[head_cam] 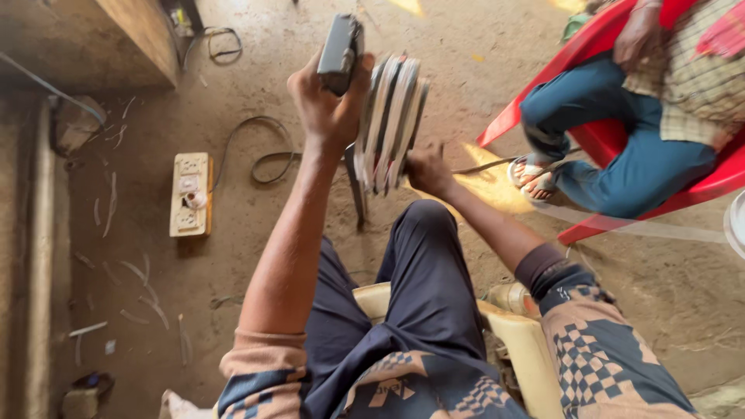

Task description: The person sits with a stack of white wire bundles on the lap and uses a thin white string to tie them together. The person wraps the string around the bundle, pulls it tight, and secures it with a knot. The person uses red-handled scissors to cut the string after each tie.

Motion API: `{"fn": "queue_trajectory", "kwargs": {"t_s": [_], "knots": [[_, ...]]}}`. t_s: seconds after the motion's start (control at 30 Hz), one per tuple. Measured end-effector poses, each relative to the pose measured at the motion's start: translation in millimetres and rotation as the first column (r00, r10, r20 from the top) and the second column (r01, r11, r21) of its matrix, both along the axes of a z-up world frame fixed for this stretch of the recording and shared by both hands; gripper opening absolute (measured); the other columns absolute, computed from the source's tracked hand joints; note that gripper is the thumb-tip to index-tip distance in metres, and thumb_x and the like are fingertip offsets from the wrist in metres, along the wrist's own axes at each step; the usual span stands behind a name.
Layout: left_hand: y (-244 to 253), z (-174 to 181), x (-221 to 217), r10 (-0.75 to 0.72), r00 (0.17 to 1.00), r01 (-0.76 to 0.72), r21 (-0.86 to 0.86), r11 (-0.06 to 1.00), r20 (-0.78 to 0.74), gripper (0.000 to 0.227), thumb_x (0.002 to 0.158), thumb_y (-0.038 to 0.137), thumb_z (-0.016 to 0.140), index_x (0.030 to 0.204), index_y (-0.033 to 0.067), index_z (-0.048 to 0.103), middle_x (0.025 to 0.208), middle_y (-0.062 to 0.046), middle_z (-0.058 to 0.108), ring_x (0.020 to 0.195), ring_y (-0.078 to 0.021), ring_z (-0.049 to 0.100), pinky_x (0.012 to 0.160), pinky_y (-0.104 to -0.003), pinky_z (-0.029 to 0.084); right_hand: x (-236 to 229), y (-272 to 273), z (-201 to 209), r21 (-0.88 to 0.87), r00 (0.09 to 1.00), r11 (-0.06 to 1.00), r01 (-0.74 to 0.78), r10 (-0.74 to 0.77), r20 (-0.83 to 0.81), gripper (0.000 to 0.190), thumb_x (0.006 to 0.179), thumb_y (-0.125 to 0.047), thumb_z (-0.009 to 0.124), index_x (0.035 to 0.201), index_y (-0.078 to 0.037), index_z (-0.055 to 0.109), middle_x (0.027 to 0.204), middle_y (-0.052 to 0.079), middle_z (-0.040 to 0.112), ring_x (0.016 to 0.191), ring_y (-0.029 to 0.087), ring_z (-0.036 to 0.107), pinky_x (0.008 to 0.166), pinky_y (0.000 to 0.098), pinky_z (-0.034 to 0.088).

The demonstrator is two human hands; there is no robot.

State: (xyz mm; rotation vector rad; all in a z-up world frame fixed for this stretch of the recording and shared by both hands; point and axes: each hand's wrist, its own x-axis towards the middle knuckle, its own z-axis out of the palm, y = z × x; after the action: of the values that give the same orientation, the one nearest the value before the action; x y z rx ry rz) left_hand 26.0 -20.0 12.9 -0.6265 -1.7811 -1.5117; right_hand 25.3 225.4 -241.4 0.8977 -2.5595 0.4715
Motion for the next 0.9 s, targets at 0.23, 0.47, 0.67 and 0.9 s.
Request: {"fn": "queue_trajectory", "kwargs": {"t_s": [0.23,0.47,0.67,0.9], "knots": [[10.8,0.1,-12.1,0.121,0.992,-0.121,-0.002,0.993,-0.028,0.034,0.102,0.038,0.068,0.083,0.0092,0.067,0.061,0.004,0.061,0.050,-0.0073,0.055,0.048,-0.030,0.042,108.8,-33.8,64.7,-0.317,0.884,0.948,-0.002,0.150,0.443,0.007,0.092,-0.009,0.056,0.088,-0.008,0.062,0.076,0.012,0.061,0.070,0.028,0.060,0.071,0.0460,0.042],[22.8,2.4,-18.5,0.004,0.997,0.000,0.050,0.999,-0.079,0.032,0.102,0.035,0.065,0.087,0.0074,0.071,0.064,0.002,0.067,0.048,-0.0060,0.060,0.044,-0.026,0.049,165.2,-23.5,263.4,-0.237,0.674,0.958,-0.159,0.281,0.683,0.013,0.101,-0.012,0.058,0.092,-0.004,0.062,0.074,0.012,0.056,0.070,0.028,0.058,0.071,0.0406,0.047],[19.5,-7.3,-10.8,-0.003,1.000,0.003,-0.066,0.998,0.002,0.031,0.101,0.036,0.067,0.085,0.0097,0.067,0.064,0.002,0.064,0.046,-0.0056,0.057,0.042,-0.024,0.049,18.8,48.3,359.4,0.161,0.938,0.974,-0.159,0.200,-0.283,0.011,0.097,0.002,0.065,0.102,-0.007,0.068,0.084,0.009,0.064,0.072,0.024,0.062,0.069,0.0373,0.048],[21.6,-4.2,-1.1,-0.071,0.997,0.071,-0.022,0.997,0.000,0.029,0.100,0.036,0.068,0.089,0.0091,0.070,0.066,0.002,0.065,0.051,-0.0072,0.058,0.045,-0.028,0.048,-30.3,37.7,99.2,0.370,0.723,0.813,0.450,-0.088,-0.685,0.048,0.082,-0.036,0.056,0.119,-0.011,0.073,0.109,0.016,0.072,0.100,0.034,0.063,0.097,0.0643,0.032]]}}
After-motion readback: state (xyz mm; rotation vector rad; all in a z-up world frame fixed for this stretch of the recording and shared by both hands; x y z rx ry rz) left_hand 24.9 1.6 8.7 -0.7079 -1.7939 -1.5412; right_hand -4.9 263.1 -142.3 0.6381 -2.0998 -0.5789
